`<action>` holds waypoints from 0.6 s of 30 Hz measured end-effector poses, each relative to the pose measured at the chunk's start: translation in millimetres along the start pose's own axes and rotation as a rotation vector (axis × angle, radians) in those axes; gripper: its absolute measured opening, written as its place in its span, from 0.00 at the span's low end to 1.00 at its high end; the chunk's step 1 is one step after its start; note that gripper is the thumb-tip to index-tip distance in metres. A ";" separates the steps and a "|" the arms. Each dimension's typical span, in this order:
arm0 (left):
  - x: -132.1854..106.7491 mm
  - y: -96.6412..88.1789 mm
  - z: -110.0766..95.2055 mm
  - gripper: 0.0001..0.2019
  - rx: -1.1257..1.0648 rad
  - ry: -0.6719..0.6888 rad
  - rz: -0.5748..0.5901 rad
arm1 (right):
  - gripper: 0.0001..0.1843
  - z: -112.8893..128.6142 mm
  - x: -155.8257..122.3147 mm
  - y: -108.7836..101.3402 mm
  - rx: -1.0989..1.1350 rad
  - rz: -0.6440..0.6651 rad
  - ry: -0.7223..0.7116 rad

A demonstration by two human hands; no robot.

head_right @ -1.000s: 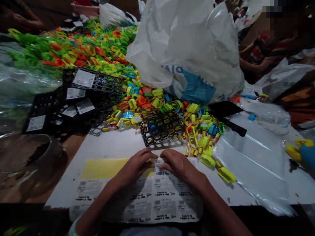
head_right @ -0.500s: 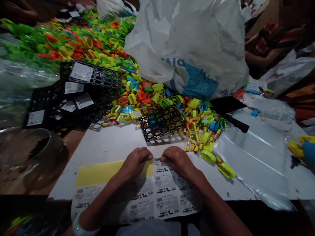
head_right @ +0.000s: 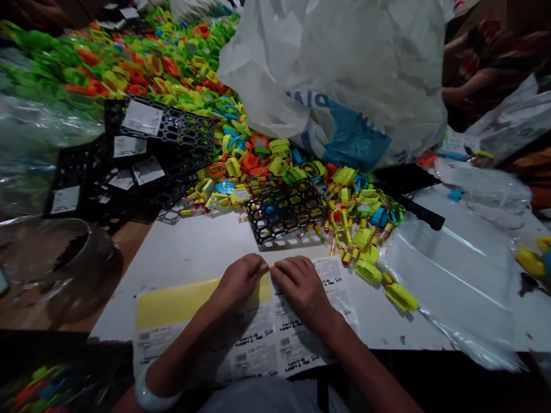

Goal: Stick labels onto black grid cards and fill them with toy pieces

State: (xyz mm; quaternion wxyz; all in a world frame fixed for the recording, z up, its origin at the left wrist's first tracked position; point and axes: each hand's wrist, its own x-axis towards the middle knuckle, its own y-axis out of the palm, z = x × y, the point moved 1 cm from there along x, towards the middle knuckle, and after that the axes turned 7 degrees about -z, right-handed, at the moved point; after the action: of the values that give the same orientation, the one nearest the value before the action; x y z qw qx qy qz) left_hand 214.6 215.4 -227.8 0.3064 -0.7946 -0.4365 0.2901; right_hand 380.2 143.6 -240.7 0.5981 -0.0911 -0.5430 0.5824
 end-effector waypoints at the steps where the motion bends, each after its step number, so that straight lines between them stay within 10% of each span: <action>1: 0.0 0.2 -0.8 0.12 -0.004 0.002 0.004 | 0.17 -1.1 -0.3 -0.9 0.021 0.003 0.017; 7: 0.0 0.8 -3.4 0.12 -0.042 0.016 0.014 | 0.13 -5.2 4.6 -0.2 0.117 -0.006 0.136; 18: -0.2 0.4 -4.9 0.12 -0.028 0.027 0.041 | 0.24 -6.1 -8.3 -6.5 0.050 -0.017 -0.103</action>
State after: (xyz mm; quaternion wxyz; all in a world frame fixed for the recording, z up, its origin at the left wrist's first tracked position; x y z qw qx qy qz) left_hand 218.3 213.8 -224.9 0.2950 -0.8114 -0.4199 0.2797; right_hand 391.0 138.1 -242.8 0.5764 -0.0417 -0.5591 0.5945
